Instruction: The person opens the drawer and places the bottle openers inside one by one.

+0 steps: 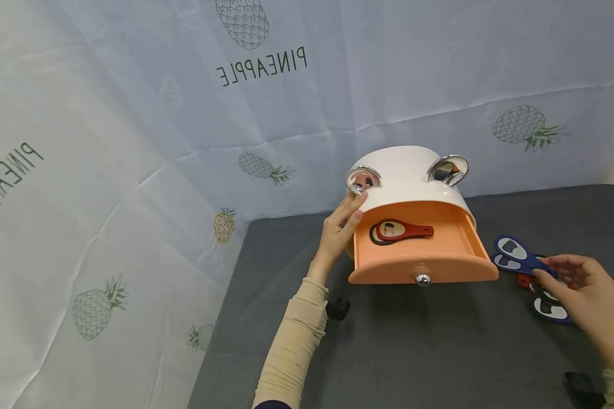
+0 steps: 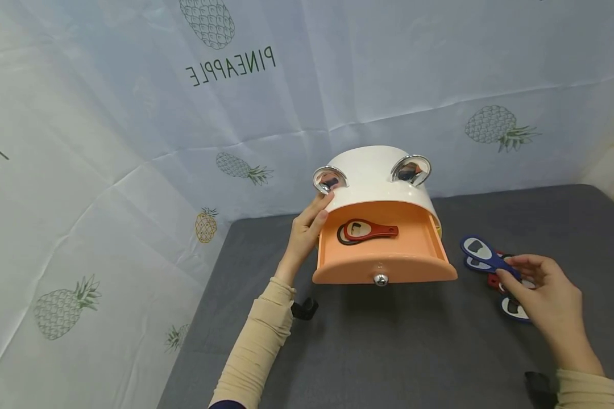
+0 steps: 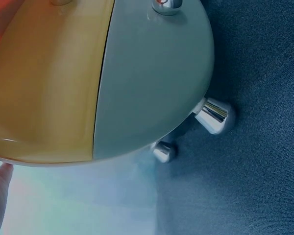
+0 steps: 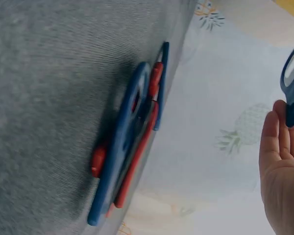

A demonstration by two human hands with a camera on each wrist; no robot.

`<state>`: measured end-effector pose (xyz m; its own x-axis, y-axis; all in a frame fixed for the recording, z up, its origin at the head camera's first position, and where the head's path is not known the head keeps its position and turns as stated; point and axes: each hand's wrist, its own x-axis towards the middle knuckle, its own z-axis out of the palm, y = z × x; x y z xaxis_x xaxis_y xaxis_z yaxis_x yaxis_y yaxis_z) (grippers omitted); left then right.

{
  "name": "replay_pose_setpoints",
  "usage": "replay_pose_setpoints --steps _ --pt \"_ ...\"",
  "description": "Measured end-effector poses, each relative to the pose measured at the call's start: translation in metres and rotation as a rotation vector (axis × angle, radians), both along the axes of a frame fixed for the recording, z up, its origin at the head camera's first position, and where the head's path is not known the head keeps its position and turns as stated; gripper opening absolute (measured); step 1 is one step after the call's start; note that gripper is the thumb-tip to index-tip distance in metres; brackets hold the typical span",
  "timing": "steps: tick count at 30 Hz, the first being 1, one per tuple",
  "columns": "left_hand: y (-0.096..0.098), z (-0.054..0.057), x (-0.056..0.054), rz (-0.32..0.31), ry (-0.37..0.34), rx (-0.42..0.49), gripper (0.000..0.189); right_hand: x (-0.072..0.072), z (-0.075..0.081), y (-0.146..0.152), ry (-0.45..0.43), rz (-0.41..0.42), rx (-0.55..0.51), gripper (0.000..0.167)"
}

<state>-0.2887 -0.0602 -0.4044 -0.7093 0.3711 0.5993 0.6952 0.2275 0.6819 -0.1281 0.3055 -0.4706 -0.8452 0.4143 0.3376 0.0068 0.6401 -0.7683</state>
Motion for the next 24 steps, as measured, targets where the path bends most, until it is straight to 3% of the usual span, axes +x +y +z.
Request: replay_pose_setpoints --steps 3,7,13,18,24 --pt "0.0 0.0 0.0 0.005 -0.004 0.0 0.066 0.0 0.007 0.001 0.096 0.075 -0.077 0.038" --pt "0.001 0.001 0.0 0.01 -0.001 0.001 0.067 0.0 0.012 -0.001 0.2 0.13 -0.172 0.042" --pt "0.001 0.001 -0.001 0.013 0.01 0.0 0.065 0.003 0.024 -0.008 0.314 0.078 -0.251 0.048" --pt "0.001 0.0 -0.001 0.02 0.007 -0.009 0.064 0.005 0.038 -0.013 0.36 0.069 -0.311 0.048" --pt "0.0 0.001 0.001 0.021 -0.006 -0.007 0.065 0.009 0.05 -0.02 0.39 0.058 -0.283 0.05"
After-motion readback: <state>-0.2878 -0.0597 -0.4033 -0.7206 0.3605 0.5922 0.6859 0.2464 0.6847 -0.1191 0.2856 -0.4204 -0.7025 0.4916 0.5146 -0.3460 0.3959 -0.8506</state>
